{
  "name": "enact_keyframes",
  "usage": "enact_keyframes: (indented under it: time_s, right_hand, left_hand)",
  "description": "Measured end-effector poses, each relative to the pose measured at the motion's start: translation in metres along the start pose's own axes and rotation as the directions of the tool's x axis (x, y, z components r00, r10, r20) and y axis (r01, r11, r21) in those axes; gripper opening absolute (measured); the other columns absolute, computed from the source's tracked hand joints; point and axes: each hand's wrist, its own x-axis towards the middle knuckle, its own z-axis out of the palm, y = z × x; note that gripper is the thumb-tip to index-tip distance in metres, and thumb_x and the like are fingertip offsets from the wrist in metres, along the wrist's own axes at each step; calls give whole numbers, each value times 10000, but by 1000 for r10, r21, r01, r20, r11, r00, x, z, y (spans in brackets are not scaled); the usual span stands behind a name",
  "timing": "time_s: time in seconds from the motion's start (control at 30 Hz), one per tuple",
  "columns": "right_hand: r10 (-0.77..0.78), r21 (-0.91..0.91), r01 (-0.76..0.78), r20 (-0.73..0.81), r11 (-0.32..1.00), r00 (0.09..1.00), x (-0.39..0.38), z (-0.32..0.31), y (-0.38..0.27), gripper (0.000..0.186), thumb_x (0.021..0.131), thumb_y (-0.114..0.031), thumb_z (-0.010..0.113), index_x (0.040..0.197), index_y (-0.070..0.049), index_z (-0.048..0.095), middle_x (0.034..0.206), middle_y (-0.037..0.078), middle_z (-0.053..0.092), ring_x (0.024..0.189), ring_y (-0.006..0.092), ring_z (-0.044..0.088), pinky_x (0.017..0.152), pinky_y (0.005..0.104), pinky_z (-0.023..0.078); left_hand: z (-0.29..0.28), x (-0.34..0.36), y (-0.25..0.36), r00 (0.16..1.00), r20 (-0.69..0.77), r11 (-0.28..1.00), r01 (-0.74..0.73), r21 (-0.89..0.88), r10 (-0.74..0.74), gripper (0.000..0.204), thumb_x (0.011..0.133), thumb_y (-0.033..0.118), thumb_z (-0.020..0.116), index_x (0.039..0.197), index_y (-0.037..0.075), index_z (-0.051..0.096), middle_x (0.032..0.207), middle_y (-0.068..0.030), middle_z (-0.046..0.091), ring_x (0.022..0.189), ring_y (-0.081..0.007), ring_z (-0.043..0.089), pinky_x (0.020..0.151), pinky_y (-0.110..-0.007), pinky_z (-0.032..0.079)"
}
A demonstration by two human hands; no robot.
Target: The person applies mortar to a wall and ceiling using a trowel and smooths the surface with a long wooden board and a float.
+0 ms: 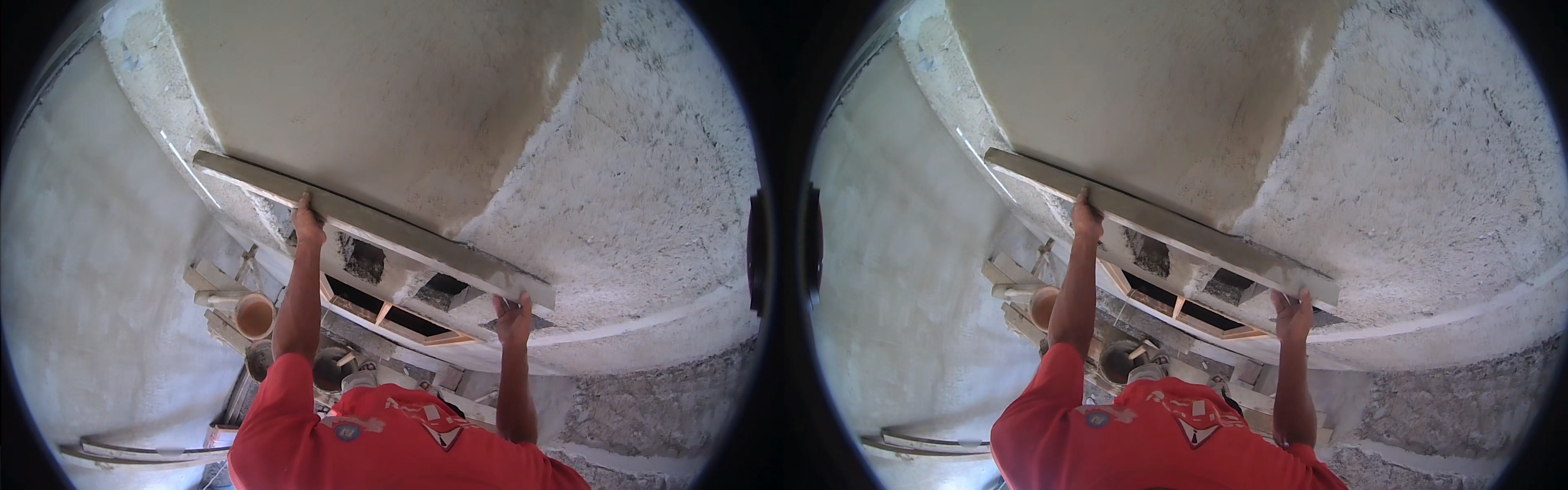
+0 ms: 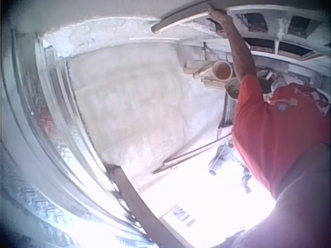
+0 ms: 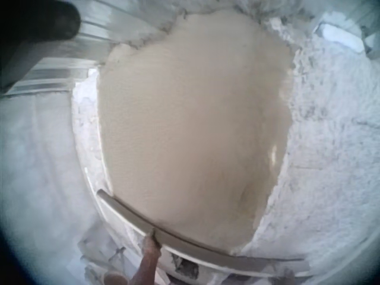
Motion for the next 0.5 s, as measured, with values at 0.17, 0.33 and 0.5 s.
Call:
enact_keyframes:
  time_s: [0.17,0.33,0.5]
  right_hand:
    - [-80,3,81,-36,997,996,-7,23,-1,514,929,-338,590,1340,-61,453,1280,143,548,1121,300,568,860,397,538]
    - [-200,-99,196,-27,976,979,-19,90,-19,505,954,-358,572,1332,-45,455,1269,136,560,1120,289,582,862,392,540]
    - [-171,39,169,40,985,985,-24,182,-1,410,959,-243,580,1295,-30,481,1201,136,594,1004,288,650,780,387,596]
  left_hand:
    - [21,1,4,993,-111,996,-20,84,29,315,893,320,619,1133,117,631,1078,-21,657,919,-158,637,768,-287,507]
    - [43,23,45,996,-15,995,-91,48,92,386,925,331,525,1173,45,598,1151,-87,611,1045,-211,578,897,-357,466]
    - [46,84,146,943,153,953,-303,29,295,403,935,291,516,1207,-1,573,1170,-122,601,1055,-253,585,934,-352,472]
